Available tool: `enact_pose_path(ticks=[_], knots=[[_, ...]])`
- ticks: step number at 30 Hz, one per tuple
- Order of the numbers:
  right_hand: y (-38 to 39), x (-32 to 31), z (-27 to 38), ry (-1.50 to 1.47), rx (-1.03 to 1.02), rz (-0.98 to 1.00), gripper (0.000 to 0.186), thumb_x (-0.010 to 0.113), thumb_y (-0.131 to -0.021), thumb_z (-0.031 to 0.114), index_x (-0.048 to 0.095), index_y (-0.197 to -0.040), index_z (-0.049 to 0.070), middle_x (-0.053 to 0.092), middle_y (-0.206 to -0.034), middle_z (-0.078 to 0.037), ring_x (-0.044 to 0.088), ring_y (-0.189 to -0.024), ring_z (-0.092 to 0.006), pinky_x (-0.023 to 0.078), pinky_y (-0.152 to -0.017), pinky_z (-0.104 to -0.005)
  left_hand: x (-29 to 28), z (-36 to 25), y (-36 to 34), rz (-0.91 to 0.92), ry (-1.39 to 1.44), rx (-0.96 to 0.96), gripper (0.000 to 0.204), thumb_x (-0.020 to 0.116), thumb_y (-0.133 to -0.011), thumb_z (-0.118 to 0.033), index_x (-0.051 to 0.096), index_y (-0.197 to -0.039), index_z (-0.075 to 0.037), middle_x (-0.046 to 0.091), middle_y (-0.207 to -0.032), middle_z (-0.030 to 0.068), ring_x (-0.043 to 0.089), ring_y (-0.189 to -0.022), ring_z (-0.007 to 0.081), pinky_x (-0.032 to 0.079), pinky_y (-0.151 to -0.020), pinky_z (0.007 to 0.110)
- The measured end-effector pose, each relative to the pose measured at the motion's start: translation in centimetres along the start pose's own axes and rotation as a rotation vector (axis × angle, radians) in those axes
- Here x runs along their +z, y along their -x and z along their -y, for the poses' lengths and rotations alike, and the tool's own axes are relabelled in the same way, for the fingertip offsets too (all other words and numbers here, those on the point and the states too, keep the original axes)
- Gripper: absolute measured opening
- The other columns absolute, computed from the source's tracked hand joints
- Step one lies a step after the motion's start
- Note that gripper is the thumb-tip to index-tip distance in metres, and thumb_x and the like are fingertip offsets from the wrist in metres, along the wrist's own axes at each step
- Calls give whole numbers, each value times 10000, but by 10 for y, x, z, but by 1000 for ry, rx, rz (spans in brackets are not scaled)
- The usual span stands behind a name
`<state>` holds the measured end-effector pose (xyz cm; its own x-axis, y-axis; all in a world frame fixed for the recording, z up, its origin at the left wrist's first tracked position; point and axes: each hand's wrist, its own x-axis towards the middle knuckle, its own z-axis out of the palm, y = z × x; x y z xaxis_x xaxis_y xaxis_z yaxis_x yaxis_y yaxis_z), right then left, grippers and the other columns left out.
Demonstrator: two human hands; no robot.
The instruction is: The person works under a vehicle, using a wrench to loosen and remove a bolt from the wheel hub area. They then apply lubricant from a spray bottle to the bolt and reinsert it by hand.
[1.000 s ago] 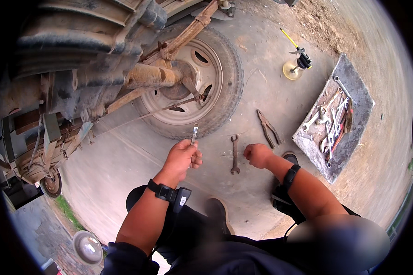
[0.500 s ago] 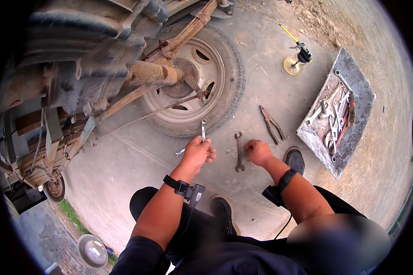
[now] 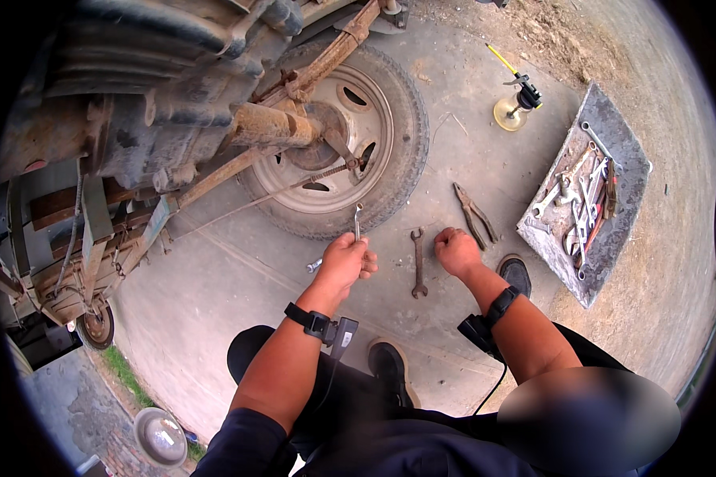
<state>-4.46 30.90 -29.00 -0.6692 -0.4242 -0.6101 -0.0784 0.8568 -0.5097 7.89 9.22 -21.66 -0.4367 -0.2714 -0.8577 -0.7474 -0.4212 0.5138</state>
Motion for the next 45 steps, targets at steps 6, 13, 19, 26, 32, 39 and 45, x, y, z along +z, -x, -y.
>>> enact_pose_path(ticks=[6, 13, 19, 26, 32, 39, 45], knots=[[0, -2, 3, 25, 28, -33, 273, 516, -895, 224, 713, -1014, 76, 660, -1121, -209, 634, -1067, -373, 496, -951, -450, 2, -4, 4, -9, -6, 5, 203, 514, -1024, -245, 548, -1045, -46, 647, -870, 65, 638, -684, 133, 488, -563, 262], [-2, -5, 5, 69, -24, -41, 268, 535, -896, 245, 715, -1015, 86, 652, -1133, -195, 638, -1061, -359, 505, -943, -439, 2, -1, 3, -11, 20, 10, 187, 543, -1011, -243, 562, -1053, -62, 647, -850, 67, 639, -678, 154, 495, -583, 293], [0, -6, 10, 78, -10, -23, 265, 549, -894, 252, 717, -1015, 88, 651, -1131, -200, 642, -1053, -366, 507, -942, -443, 1, -1, 1, -14, 43, 9, 180, 541, -1011, -234, 566, -1063, -63, 650, -847, 67, 644, -682, 156, 503, -573, 288], [-4, -4, 9, 45, -25, -52, 246, 580, -850, 222, 726, -993, 84, 650, -1098, -211, 650, -1022, -363, 516, -922, -428, 1, -3, 3, -19, 50, 11, 189, 523, -1019, -226, 551, -1053, -42, 650, -861, 76, 639, -668, 149, 496, -553, 273], [-6, -7, 10, 44, -29, -48, 266, 585, -844, 243, 729, -1006, 88, 644, -1111, -213, 651, -1017, -360, 516, -923, -423, 1, -6, 3, -34, 60, 9, 199, 520, -1024, -231, 545, -1044, -35, 651, -870, 82, 639, -663, 145, 494, -540, 261], [-4, -17, 14, 50, 24, 27, 314, 605, -857, 299, 724, -1058, 89, 603, -1213, -206, 636, -1067, -358, 504, -947, -418, 3, -8, 3, -35, 75, 12, 189, 530, -1019, -231, 549, -1029, -43, 657, -868, 83, 641, -663, 146, 496, -537, 259], [-1, -23, 15, 58, 49, 78, 344, 617, -860, 323, 718, -1088, 86, 594, -1232, -196, 620, -1109, -356, 493, -969, -413, 7, -9, 3, -35, 76, 13, 188, 538, -1014, -231, 550, -1032, -45, 659, -866, 81, 639, -662, 146, 496, -539, 259]])
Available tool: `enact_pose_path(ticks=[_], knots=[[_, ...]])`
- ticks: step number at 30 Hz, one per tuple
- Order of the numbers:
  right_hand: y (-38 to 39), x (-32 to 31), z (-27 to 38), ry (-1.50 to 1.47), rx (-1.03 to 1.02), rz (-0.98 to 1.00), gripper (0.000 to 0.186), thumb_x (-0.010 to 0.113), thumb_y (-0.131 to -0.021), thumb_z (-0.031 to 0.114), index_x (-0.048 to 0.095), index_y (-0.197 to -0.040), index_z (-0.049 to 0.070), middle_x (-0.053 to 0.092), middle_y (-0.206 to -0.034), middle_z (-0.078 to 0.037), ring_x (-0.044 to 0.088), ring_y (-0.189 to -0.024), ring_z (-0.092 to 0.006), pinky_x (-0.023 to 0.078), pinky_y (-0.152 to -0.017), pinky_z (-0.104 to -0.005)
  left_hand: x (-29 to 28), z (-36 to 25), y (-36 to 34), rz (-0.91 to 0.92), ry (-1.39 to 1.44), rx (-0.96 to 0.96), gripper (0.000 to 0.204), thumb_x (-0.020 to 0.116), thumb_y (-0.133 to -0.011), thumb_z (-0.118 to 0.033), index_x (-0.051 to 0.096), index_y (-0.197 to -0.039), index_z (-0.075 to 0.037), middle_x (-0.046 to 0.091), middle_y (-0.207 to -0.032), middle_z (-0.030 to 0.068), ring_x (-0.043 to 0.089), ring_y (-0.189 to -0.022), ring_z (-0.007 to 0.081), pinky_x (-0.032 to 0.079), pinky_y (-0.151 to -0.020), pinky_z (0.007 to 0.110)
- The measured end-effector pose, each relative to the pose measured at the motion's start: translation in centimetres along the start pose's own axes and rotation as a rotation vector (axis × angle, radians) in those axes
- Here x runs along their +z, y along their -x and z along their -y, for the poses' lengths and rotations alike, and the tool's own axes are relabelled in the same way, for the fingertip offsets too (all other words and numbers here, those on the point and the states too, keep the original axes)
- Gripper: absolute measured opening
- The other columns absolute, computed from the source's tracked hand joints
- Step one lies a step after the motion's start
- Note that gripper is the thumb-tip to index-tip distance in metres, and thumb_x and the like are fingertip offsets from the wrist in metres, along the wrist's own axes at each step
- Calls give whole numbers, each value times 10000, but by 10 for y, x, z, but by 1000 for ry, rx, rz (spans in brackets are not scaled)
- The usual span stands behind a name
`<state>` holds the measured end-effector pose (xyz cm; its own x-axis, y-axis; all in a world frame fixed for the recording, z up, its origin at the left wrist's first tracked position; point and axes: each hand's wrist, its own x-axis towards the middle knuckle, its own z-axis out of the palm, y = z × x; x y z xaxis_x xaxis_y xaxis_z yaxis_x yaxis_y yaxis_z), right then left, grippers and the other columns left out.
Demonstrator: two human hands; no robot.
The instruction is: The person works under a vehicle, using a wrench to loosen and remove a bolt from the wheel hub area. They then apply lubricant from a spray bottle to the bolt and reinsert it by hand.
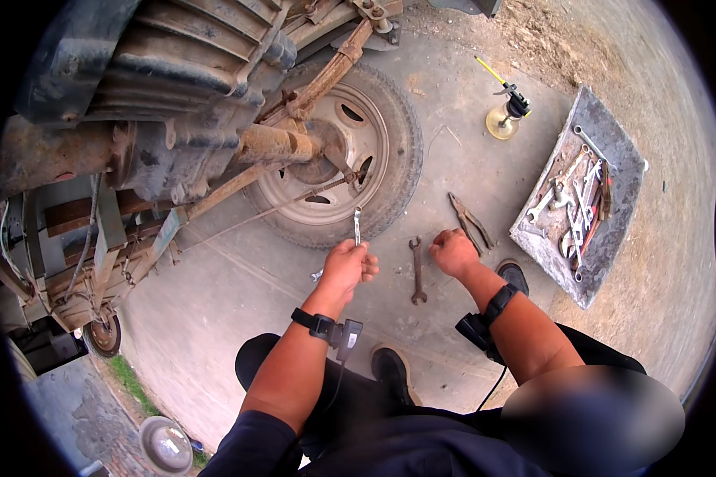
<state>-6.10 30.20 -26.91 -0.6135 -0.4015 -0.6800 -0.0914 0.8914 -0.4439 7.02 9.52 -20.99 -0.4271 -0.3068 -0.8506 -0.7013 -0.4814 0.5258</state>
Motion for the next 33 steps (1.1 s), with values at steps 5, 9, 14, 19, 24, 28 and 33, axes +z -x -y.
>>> enact_pose_path(ticks=[5, 9, 14, 19, 24, 28, 33], knots=[[-1, 6, -2, 7, -27, -13, 348, 619, -857, 326, 715, -1083, 79, 595, -1237, -198, 619, -1112, -353, 494, -968, -412, 2, 0, 1, -2, -10, 8, 191, 537, -1015, -231, 549, -1033, -42, 659, -868, 83, 639, -668, 146, 493, -542, 259], [0, 5, 0, 9, -19, -5, 338, 610, -856, 316, 715, -1071, 76, 609, -1214, -208, 627, -1095, -358, 497, -960, -420, 2, -1, 2, 3, -12, 15, 190, 534, -1016, -230, 548, -1029, -41, 658, -866, 81, 639, -671, 144, 491, -545, 260], [-3, 4, 0, -16, -27, -41, 321, 593, -853, 289, 714, -1058, 73, 637, -1159, -223, 642, -1057, -370, 506, -939, -434, 1, -3, 3, 18, 8, 31, 188, 536, -1017, -234, 546, -1016, -46, 658, -866, 79, 640, -674, 141, 495, -557, 265], [-7, 6, 1, -101, -66, -96, 312, 602, -845, 288, 712, -1032, 64, 683, -1048, -234, 659, -988, -396, 521, -902, -439, 2, -4, 4, 25, 18, 26, 184, 541, -1017, -235, 549, -1013, -51, 658, -867, 77, 641, -680, 139, 496, -561, 269], [-11, 7, 16, -354, -109, 117, 307, 622, -919, 316, 708, -1042, 49, 713, -976, -120, 679, -875, -235, 540, -801, -349, 5, -6, 6, 53, 31, 33, 196, 543, -1019, -245, 562, -1051, -53, 656, -873, 67, 642, -696, 136, 493, -575, 267], [1, -7, 52, -910, -49, 426, 328, 625, -979, 354, 688, -1131, 71, 693, -996, -20, 639, -850, -105, 530, -759, -297, 13, -8, 11, 127, -10, 79, 190, 537, -1025, -248, 579, -1066, -67, 651, -875, 48, 638, -730, 126, 490, -621, 264], [0, -5, 70, -1021, -97, 463, 311, 629, -987, 317, 669, -1171, 69, 693, -1032, -18, 644, -891, -121, 539, -776, -315, 17, 1, 5, 168, -170, 167, 190, 525, -1029, -228, 602, -1028, -55, 652, -870, 37, 617, -762, 118, 483, -674, 273]])
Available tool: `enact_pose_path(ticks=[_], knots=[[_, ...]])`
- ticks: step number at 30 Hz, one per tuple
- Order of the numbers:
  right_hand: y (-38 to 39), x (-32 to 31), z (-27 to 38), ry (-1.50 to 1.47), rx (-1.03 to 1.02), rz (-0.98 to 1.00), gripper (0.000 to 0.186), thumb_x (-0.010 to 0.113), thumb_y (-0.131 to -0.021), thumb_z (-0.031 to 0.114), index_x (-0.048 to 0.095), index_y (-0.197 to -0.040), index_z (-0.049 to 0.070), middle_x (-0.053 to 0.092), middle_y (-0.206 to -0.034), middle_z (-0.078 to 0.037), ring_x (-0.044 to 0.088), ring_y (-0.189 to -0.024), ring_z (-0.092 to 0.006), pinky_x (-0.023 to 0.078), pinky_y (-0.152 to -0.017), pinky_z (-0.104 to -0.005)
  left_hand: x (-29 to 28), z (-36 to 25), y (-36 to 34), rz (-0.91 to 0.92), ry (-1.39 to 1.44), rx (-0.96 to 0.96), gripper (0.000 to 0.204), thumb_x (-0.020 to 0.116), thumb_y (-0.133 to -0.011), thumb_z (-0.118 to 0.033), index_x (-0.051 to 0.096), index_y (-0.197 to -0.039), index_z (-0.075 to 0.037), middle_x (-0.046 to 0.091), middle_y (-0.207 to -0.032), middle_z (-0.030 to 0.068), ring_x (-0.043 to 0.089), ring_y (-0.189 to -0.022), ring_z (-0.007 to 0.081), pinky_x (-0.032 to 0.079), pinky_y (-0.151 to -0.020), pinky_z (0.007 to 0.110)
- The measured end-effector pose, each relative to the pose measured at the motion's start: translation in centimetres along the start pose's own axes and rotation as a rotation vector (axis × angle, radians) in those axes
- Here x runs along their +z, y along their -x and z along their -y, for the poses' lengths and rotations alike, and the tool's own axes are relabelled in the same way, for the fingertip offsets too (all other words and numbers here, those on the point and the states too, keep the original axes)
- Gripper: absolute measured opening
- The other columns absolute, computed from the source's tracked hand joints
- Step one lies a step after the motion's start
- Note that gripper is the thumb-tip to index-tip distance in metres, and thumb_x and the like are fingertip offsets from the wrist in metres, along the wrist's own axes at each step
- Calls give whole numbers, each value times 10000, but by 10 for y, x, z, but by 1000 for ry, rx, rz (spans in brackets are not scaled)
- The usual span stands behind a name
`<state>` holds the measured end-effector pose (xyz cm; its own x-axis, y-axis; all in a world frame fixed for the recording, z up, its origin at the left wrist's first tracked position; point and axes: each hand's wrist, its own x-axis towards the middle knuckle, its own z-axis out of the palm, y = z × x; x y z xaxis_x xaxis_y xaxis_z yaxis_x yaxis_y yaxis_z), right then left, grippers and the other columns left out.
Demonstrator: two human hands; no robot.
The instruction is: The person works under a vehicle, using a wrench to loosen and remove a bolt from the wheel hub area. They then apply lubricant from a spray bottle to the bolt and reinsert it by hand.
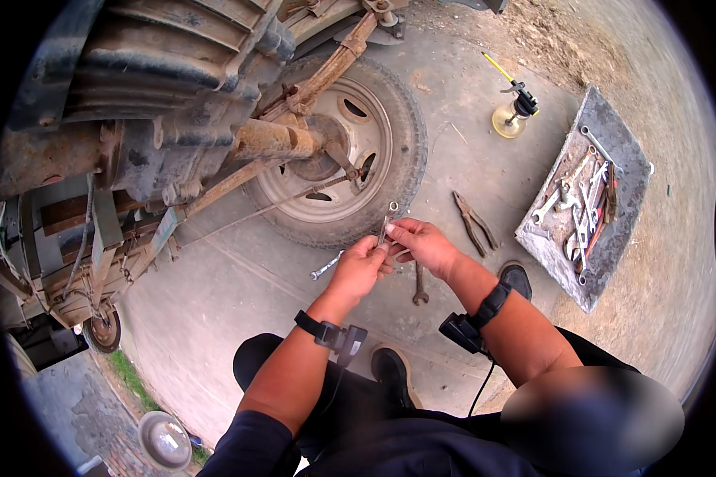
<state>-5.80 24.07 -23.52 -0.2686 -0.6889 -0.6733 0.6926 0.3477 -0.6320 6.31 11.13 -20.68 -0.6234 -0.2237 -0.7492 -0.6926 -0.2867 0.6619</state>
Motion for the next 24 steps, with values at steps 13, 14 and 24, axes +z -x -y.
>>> enact_pose_path(ticks=[13, 14, 24], knots=[[-10, -2, -3, -102, -70, -86, 185, 585, -1009, 235, 668, -1045, 74, 697, -1007, -31, 663, -889, -146, 550, -760, -325, 4, 1, -1, -147, -455, 149, 272, 602, -967, -258, 653, -1045, -2, 664, -879, 64, 595, -804, 153, 480, -745, 301], [-9, -5, -1, -105, -52, -98, 184, 583, -1010, 239, 666, -1049, 79, 696, -996, -32, 667, -869, -147, 546, -745, -320, 3, 6, -2, -162, -461, 157, 307, 599, -963, -291, 654, -1070, -7, 687, -909, 102, 635, -837, 205, 493, -774, 329], [-14, -44, -9, -32, 23, -361, 174, 560, -985, 167, 616, -1106, 56, 685, -922, -57, 680, -721, -176, 535, -646, -299, -5, 11, -8, -175, -388, 149, 276, 613, -967, -244, 653, -1090, 1, 670, -902, 47, 602, -826, 103, 486, -749, 269]])
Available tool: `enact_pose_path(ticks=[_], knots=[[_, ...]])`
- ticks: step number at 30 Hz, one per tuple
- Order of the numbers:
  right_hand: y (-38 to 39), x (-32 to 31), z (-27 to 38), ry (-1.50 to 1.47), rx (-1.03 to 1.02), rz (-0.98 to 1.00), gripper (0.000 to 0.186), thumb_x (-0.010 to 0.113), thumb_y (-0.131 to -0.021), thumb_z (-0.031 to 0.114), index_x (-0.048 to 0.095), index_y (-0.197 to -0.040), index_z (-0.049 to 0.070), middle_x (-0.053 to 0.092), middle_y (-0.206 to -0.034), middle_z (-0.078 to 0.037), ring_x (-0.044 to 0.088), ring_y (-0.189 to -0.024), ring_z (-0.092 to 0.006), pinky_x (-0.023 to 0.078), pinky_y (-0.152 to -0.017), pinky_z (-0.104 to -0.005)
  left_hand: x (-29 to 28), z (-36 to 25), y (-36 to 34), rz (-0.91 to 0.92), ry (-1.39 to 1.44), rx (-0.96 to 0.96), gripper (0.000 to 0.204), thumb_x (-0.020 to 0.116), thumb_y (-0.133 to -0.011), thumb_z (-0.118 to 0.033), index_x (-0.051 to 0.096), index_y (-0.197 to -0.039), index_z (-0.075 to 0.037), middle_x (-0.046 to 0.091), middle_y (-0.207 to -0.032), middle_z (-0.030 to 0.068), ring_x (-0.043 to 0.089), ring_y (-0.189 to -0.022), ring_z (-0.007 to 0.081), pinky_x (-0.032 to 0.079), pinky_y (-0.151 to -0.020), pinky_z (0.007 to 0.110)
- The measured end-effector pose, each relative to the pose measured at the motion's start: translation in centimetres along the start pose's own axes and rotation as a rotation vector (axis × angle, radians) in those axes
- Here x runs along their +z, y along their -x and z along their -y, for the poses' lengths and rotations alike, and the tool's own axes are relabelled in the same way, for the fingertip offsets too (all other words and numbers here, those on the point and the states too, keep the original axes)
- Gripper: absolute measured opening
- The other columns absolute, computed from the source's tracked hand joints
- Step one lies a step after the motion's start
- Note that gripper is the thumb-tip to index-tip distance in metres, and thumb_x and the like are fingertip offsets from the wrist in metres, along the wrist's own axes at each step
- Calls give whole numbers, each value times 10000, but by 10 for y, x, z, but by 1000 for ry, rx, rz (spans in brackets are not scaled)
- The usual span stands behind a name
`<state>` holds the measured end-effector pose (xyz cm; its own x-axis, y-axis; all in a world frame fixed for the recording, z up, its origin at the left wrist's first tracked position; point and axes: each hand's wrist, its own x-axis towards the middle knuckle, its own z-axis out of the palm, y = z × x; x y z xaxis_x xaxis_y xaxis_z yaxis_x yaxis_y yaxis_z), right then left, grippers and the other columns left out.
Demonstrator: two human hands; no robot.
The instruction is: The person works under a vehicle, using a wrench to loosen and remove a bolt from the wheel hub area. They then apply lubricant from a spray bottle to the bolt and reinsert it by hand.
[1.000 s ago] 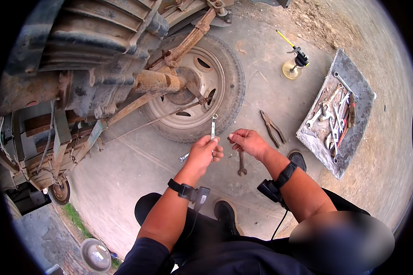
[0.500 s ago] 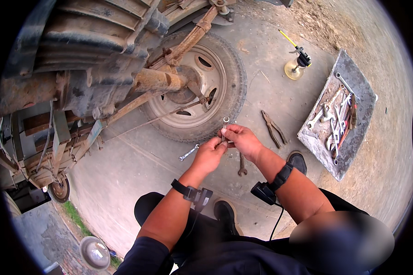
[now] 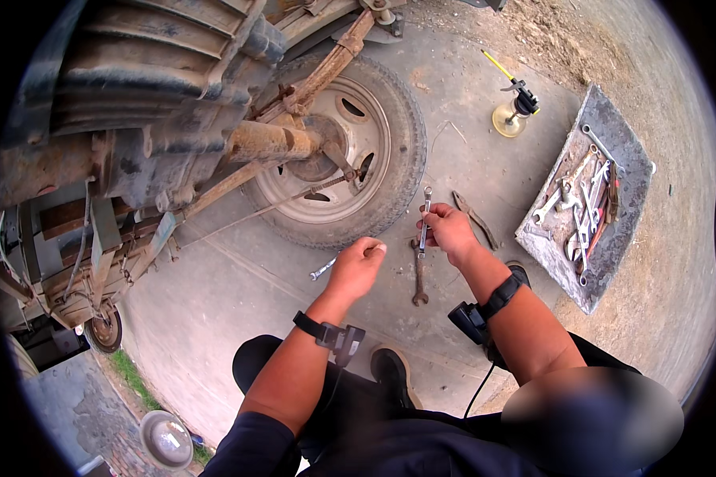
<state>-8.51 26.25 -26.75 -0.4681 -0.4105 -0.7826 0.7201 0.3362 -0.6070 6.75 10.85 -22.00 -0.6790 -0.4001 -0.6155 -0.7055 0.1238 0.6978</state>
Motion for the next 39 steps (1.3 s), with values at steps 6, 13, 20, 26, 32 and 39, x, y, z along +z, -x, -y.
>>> enact_pose_path(ticks=[6, 13, 20, 26, 32, 39], knots=[[-6, -14, 6, 9, 10, -62, 311, 547, -951, 81, 531, -1254, 12, 681, -921, -78, 671, -675, -180, 519, -578, -297, -3, 11, -8, -56, 70, -4, 286, 619, -957, -271, 655, -1057, -6, 697, -868, 72, 632, -786, 144, 505, -742, 306], [-10, -16, 8, 9, 22, -42, 369, 563, -937, 66, 496, -1296, 11, 680, -919, -78, 669, -666, -179, 493, -571, -295, -5, 1, -9, -59, 113, -31, 251, 616, -963, -246, 653, -1034, -9, 649, -797, 23, 581, -727, 104, 486, -689, 288], [-12, -17, 16, -81, -32, 26, 148, 576, -928, 78, 527, -1066, 90, 682, -914, -51, 672, -695, -168, 506, -620, -309, -3, -2, -9, -59, 137, -12, 258, 620, -965, -241, 650, -1033, 6, 640, -786, 17, 572, -726, 95, 482, -686, 281], [1, -1, 38, -144, -30, 102, 64, 585, -956, 152, 556, -994, 109, 682, -877, -39, 668, -702, -157, 521, -635, -314, -4, -7, -7, 47, 99, -42, 290, 590, -992, -282, 645, -1096, -18, 680, -995, 52, 658, -916, 136, 502, -771, 288], [10, 29, 38, -156, -63, 220, 93, 630, -962, 191, 597, -951, 105, 654, -829, -17, 635, -689, -121, 538, -624, -285, -2, -16, -2, 162, 186, -57, 384, 531, -1027, -377, 621, -1141, -21, 684, -1001, 74, 663, -914, 151, 516, -792, 312], [17, 53, 34, -149, -109, 327, 112, 698, -932, 171, 631, -973, 92, 619, -816, 21, 599, -713, -92, 512, -647, -261, -2, -21, 4, 242, 294, -108, 383, 481, -1052, -365, 608, -1156, -19, 682, -970, 84, 670, -876, 165, 526, -773, 300]])
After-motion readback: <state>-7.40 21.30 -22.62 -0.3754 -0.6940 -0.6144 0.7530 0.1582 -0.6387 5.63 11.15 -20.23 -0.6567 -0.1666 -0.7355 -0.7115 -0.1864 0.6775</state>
